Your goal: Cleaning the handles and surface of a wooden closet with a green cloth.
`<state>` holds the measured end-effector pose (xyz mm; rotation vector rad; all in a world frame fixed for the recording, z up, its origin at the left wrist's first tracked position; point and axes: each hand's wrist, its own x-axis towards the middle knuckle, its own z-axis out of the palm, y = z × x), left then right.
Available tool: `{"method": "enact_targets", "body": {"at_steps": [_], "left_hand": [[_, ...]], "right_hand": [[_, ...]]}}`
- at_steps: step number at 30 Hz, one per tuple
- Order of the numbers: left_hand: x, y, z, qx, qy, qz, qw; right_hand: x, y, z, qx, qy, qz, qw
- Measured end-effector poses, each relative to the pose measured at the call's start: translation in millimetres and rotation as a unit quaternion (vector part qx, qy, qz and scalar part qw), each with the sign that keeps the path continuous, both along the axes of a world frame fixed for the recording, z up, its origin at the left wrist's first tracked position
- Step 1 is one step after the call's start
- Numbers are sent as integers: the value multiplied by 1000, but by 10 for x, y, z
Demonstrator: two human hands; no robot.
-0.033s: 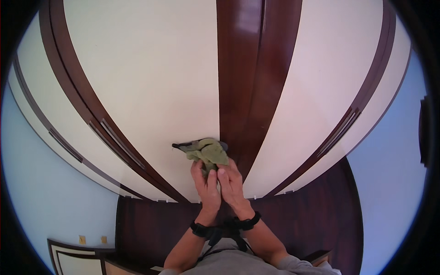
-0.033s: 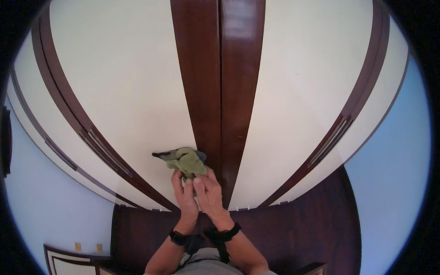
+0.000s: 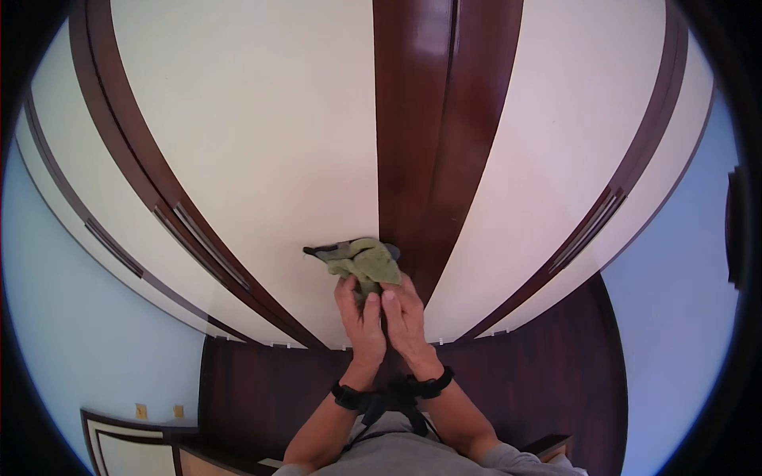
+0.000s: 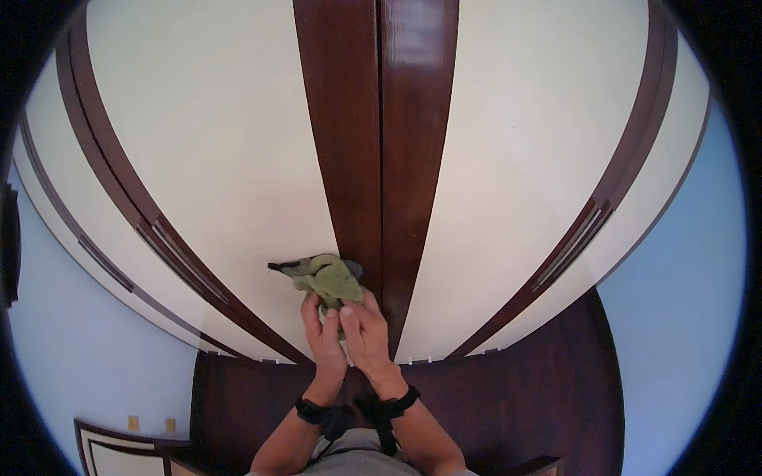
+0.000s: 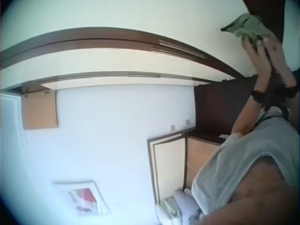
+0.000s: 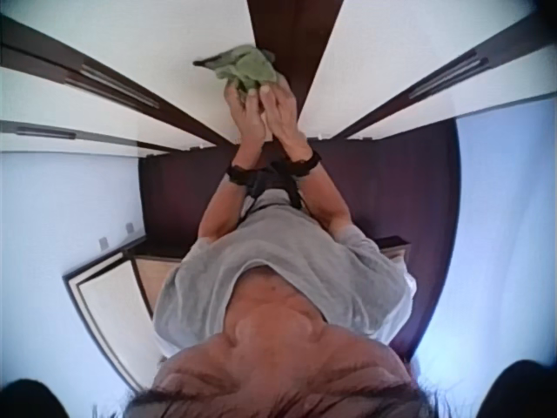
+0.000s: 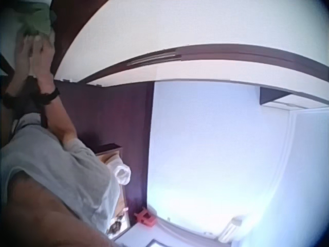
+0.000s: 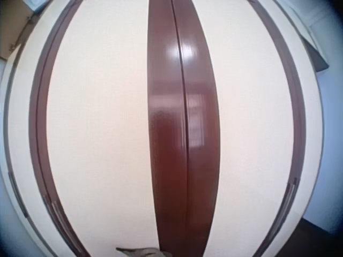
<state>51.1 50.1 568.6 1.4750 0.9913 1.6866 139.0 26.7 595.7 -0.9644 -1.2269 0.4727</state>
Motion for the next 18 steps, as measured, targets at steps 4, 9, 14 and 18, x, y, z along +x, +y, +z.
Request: {"method": "enact_targets", "body": {"at_steps": [4,9,14,18], "left_hand": [[13,12,-139,8,19,-31,999],[152,-132,-197,-10,76,-70,995],[-91,-99,-229,-26,87,-107,990],[-680,162,-264,-29,98,-106,989]], "right_hand": [[13,-11,-95,-18,6,-35,999],[99,-162,-187,-57,85,-75,992],[-104,-54,-375,-48,149,-111,981],[-707,196,-527,-76,159,-110,978]]}}
